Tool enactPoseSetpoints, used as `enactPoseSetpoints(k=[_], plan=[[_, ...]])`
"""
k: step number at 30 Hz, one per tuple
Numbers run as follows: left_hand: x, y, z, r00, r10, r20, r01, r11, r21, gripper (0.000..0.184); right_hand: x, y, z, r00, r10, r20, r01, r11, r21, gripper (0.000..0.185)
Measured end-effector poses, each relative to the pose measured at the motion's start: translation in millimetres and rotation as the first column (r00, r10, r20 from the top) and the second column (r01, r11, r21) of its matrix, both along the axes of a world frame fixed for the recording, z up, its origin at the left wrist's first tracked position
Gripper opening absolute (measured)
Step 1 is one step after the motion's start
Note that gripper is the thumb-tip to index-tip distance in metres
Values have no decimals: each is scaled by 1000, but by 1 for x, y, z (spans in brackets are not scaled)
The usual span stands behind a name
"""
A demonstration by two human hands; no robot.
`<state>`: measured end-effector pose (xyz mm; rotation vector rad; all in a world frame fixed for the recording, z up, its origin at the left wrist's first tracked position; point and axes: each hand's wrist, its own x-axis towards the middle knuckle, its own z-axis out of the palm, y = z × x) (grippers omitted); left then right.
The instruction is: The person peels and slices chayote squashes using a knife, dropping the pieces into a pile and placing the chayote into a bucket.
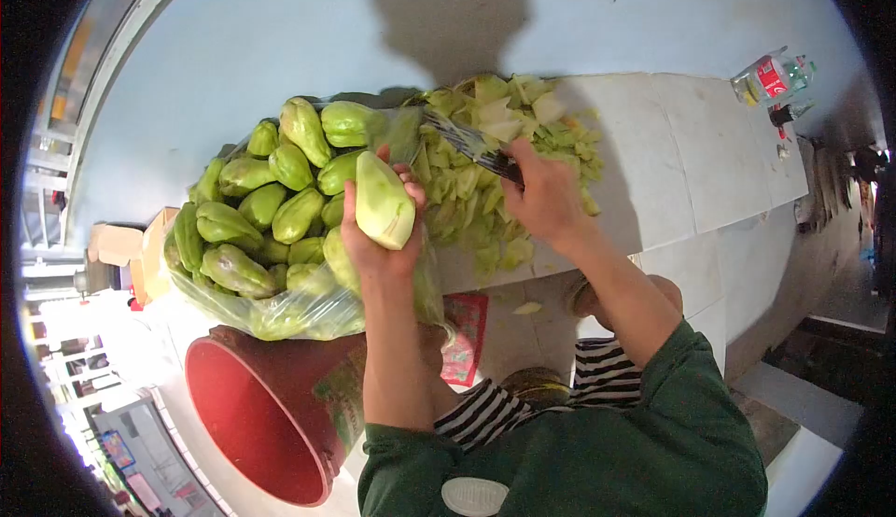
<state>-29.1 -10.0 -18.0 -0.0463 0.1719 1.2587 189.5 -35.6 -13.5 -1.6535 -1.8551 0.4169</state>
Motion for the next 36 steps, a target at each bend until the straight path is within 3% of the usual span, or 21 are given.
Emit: enactPoseSetpoints(k=[3, 6, 9, 11, 12, 13, 15, 16, 17, 18, 19, 21, 24, 25, 27, 31, 34, 36], plan=[[-1, 2, -9, 999, -7, 39, 6, 1000, 23, 49, 3, 0, -3, 998, -15, 54, 16, 1000, -21, 34], [-2, 3, -9, 998, 15, 56, -15, 1000, 13, 47, 4, 1, -3, 998, -1, 70, -4, 997, 76, 38], [0, 3, -10, 997, 37, -61, -33, 997, 72, 44, 5, -1, -2, 1000, -19, 11, 18, 996, 91, 42], [-3, 5, -17, 953, -67, -296, 92, 993, 71, 46, 4, -1, 3, 1000, -21, 2, 21, 1000, -20, 43], [6, 1, 3, 803, -133, -581, 39, 984, -172, 45, 3, -1, 4, 1000, -23, 2, 23, 1000, -19, 43], [11, 0, 2, 803, -134, -581, 40, 985, -170, 45, 3, -2, 6, 1000, -13, 16, 14, 1000, -28, 43], [19, -3, 1, 443, -41, -896, 107, 994, 7, 51, 3, -2, 3, 1000, -1, 28, 2, 999, -39, 42], [21, -3, 4, 441, -39, -897, 109, 994, 10, 51, 6, -1, -3, 1000, 7, 23, -7, 1000, -24, 40], [25, -4, 8, 166, 214, -962, 202, 948, 246, 59, 9, 0, -6, 1000, 10, 19, -10, 1000, -8, 39], [29, -5, 12, -86, 479, -874, 353, 835, 423, 66, 13, -1, -5, 1000, 1, 21, -1, 1000, -6, 39], [34, -7, 13, -274, 711, -647, 533, 673, 513, 74, 17, -1, -4, 999, 3, 45, -4, 1000, 22, 35], [40, -15, 10, -245, 667, -703, 557, 691, 461, 83, 23, -2, -4, 998, 4, 69, -7, 999, 48, 31], [56, -22, 11, -460, 553, -694, 758, 652, 18, 97, 29, -4, -3, 973, 48, 226, -64, 996, 62, 23], [62, -24, 14, -458, 553, -696, 760, 650, 17, 97, 28, -5, -3, 960, 69, 271, -87, 995, 55, 20], [68, -23, 18, -582, 564, -585, 746, 657, -109, 100, 25, -7, -3, 945, 93, 314, -113, 993, 46, 17], [72, -21, 10, -594, 578, -559, 742, 662, -103, 103, 20, -11, -8, 910, 134, 392, -171, 983, 61, 12], [79, -19, 11, -557, 647, -522, 761, 649, -8, 105, 21, -15, -8, 906, 137, 401, -188, 978, 91, 10], [83, -17, 20, -690, 463, -557, 665, 710, -232, 106, 21, -18, -6, 905, 132, 404, -192, 975, 113, 10]])
